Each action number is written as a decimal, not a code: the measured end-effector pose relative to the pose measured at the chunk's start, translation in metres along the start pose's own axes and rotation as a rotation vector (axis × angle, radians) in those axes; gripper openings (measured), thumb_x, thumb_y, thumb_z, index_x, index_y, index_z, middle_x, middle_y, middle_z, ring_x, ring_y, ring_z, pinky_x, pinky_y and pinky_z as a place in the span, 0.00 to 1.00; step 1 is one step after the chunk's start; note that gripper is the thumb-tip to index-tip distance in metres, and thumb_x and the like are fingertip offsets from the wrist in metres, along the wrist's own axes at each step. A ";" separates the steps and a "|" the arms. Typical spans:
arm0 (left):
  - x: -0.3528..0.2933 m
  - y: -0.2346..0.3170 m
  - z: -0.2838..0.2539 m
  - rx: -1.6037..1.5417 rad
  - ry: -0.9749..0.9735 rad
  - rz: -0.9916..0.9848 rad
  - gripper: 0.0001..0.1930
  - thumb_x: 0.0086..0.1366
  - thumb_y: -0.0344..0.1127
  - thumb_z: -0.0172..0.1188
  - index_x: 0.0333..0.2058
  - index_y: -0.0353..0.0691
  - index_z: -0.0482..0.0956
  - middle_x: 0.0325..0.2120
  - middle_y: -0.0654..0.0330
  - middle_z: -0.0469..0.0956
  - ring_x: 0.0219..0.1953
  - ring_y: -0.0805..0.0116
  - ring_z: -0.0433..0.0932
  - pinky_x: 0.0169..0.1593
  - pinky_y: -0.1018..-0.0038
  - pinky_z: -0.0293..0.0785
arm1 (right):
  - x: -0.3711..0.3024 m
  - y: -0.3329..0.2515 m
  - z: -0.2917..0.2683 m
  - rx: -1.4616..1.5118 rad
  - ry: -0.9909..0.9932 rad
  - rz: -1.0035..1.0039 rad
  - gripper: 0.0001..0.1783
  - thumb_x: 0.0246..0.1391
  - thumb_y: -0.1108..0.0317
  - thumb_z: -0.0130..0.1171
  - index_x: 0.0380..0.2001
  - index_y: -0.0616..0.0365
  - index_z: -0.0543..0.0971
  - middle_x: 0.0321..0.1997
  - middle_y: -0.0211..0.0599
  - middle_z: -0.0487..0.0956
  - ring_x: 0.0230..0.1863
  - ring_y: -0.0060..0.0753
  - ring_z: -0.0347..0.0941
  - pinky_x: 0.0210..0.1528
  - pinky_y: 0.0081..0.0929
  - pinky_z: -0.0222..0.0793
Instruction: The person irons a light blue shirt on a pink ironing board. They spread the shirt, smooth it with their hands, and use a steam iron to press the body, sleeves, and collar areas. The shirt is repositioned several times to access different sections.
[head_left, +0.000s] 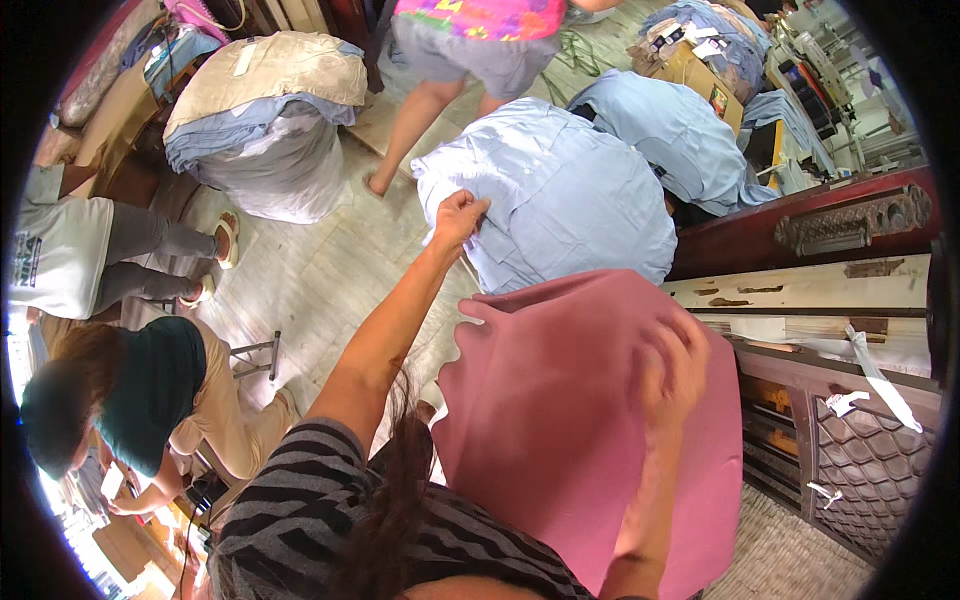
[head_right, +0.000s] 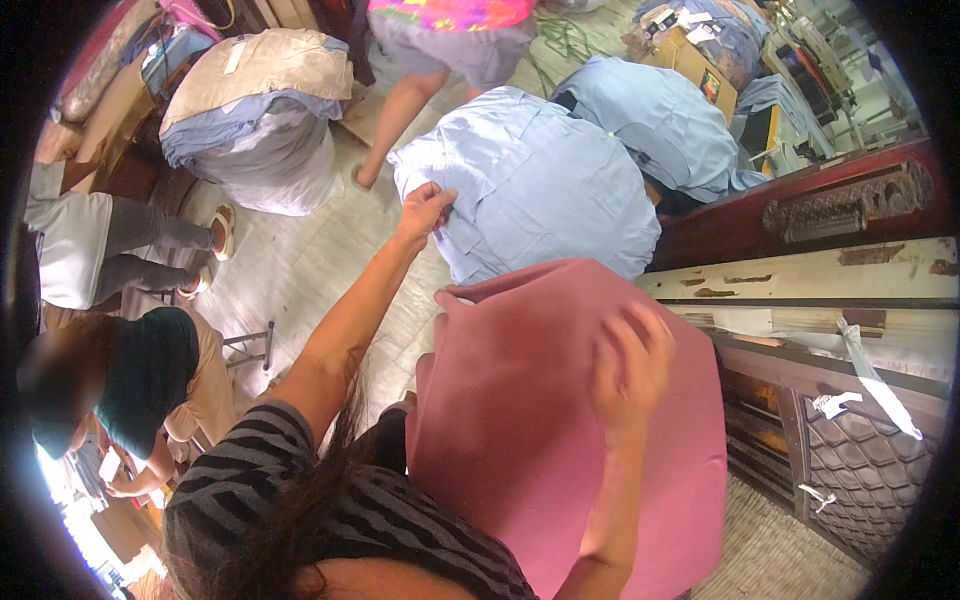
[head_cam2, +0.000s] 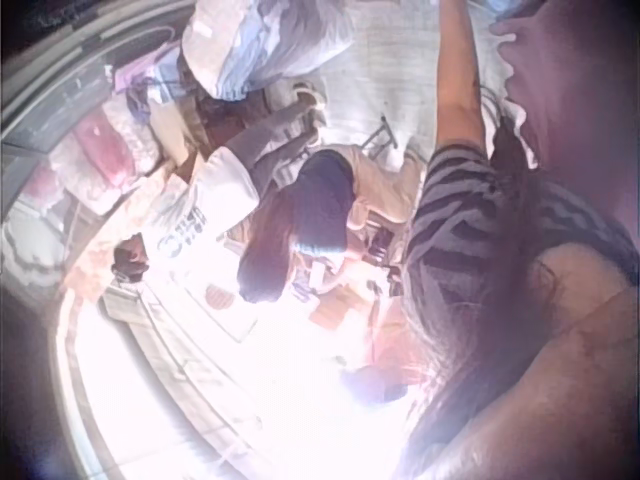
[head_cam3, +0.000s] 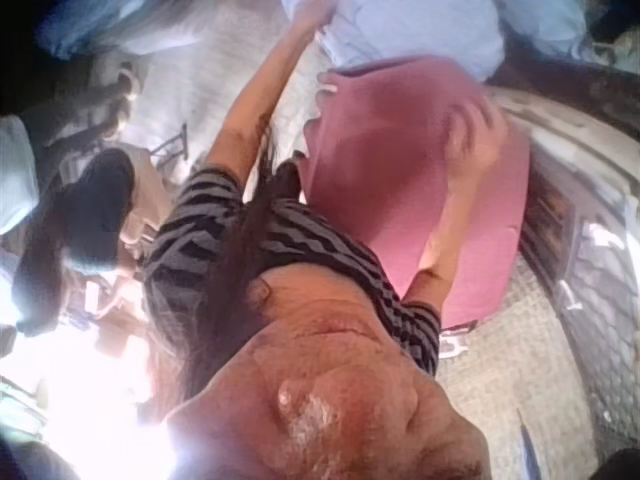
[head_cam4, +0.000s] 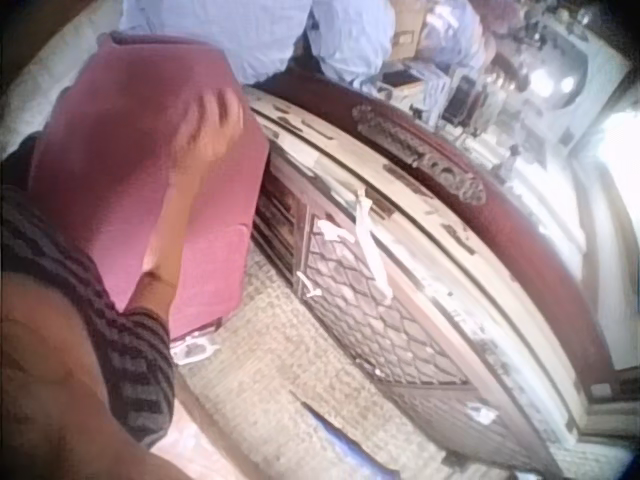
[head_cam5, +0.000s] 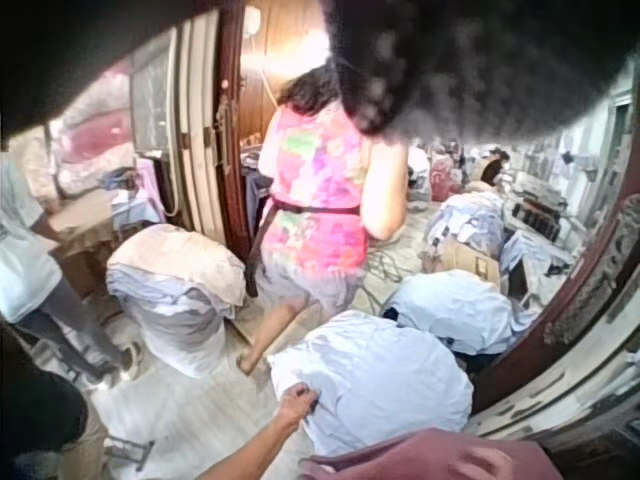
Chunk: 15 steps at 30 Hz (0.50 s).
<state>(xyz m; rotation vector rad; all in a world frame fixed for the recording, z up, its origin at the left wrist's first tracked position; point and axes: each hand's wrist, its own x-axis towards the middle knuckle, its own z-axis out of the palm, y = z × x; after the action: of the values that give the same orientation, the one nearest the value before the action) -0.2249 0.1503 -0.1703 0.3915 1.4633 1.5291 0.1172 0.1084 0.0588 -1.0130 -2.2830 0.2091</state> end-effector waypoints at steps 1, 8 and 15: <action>-0.001 0.011 0.004 -0.063 -0.009 0.034 0.14 0.61 0.35 0.69 0.24 0.45 0.70 0.18 0.67 0.71 0.17 0.79 0.67 0.20 0.80 0.62 | 0.020 -0.004 0.021 0.066 -0.031 -0.024 0.18 0.50 0.74 0.65 0.47 0.61 0.80 0.55 0.50 0.76 0.56 0.54 0.72 0.60 0.44 0.66; -0.026 0.106 0.049 -0.556 -0.200 0.063 0.11 0.63 0.27 0.63 0.23 0.45 0.71 0.22 0.66 0.74 0.23 0.76 0.74 0.31 0.73 0.83 | 0.114 -0.025 0.144 -0.307 -0.483 0.082 0.27 0.48 0.62 0.68 0.49 0.62 0.74 0.53 0.54 0.77 0.53 0.57 0.76 0.54 0.50 0.70; -0.022 0.152 0.065 -0.435 -0.219 0.481 0.07 0.59 0.26 0.67 0.26 0.41 0.77 0.25 0.70 0.77 0.27 0.81 0.70 0.35 0.81 0.66 | 0.168 0.069 0.103 -0.332 -0.322 0.204 0.14 0.52 0.73 0.52 0.44 0.61 0.76 0.43 0.59 0.80 0.48 0.58 0.78 0.50 0.51 0.72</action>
<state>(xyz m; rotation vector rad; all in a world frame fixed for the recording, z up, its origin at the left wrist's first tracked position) -0.2249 0.1971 -0.0097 0.6532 0.8641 2.0546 0.0114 0.2867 0.0316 -1.4774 -2.5571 0.0804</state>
